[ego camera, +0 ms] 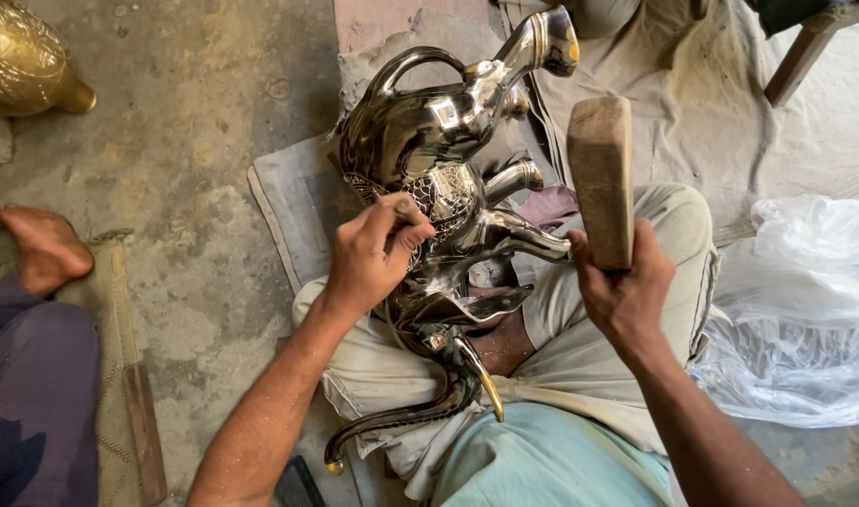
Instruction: The person sits on the floor and uses a small metal tool to rub and polish the surface of a silver-colored metal elephant figurine. They then use a wooden mallet to tap the tool against the figurine's surface, focusing on the decorative patterns.
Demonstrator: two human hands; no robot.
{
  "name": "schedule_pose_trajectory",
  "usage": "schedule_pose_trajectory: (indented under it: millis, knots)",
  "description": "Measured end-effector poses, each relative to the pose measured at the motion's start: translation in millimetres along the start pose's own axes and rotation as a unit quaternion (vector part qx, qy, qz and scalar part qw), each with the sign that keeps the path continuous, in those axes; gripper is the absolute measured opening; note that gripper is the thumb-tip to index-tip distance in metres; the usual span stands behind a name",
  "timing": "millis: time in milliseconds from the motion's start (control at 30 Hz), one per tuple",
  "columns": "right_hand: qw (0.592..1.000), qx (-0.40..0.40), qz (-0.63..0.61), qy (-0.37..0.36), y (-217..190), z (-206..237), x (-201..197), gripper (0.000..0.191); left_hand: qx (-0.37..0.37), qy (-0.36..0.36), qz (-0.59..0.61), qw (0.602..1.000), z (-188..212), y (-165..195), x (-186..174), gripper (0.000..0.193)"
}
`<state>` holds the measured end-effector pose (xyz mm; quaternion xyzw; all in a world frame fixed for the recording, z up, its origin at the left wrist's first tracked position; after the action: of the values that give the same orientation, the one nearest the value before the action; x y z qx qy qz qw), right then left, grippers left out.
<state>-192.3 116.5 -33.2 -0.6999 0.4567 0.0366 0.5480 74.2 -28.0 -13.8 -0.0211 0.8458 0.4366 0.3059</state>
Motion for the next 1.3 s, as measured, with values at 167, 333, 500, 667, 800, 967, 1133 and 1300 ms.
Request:
schedule_pose_trajectory:
  millis: [167,333,500,667,800,967,1133,1300]
  knots:
    - [0.999,-0.031,0.018,-0.009,-16,-14,-10,0.033,0.022,0.016,-0.052,0.998,11,1,7,0.028]
    - [0.992,-0.108,0.037,-0.052,-38,-25,-10,0.032,0.025,-0.009,-0.079,0.997,11,-3,13,0.032]
    - [0.983,-0.149,0.053,-0.093,-60,-44,-11,0.03,0.04,-0.011,-0.106,0.994,17,-7,14,0.029]
    - [0.936,-0.226,0.226,-0.147,-80,-52,-14,0.021,0.058,-0.014,-0.101,0.993,22,-11,13,0.024]
    - [0.978,-0.13,0.084,-0.141,-78,-43,-20,0.029,0.035,-0.022,-0.095,0.995,22,-14,21,0.034]
    - [0.985,-0.081,0.059,-0.138,-58,-25,-25,0.033,0.059,0.008,-0.103,0.993,24,-1,12,0.021]
    - [0.997,0.022,0.005,-0.072,-15,1,-5,0.038,0.046,-0.067,-0.039,0.996,-3,5,1,0.027]
    - [0.998,0.034,-0.034,-0.04,17,19,30,0.037,0.063,-0.25,-0.028,0.966,-32,20,10,0.04]
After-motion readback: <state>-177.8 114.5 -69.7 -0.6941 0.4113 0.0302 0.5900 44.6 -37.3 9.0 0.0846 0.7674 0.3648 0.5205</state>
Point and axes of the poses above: each hand's wrist, its own z-axis away from the middle knuckle, its own x-axis out of the palm, y = z × x, the point moved 5 cm from there along -z, towards the middle knuckle, and after that the axes turned 6 degrees about -x, right-handed, at the moved point
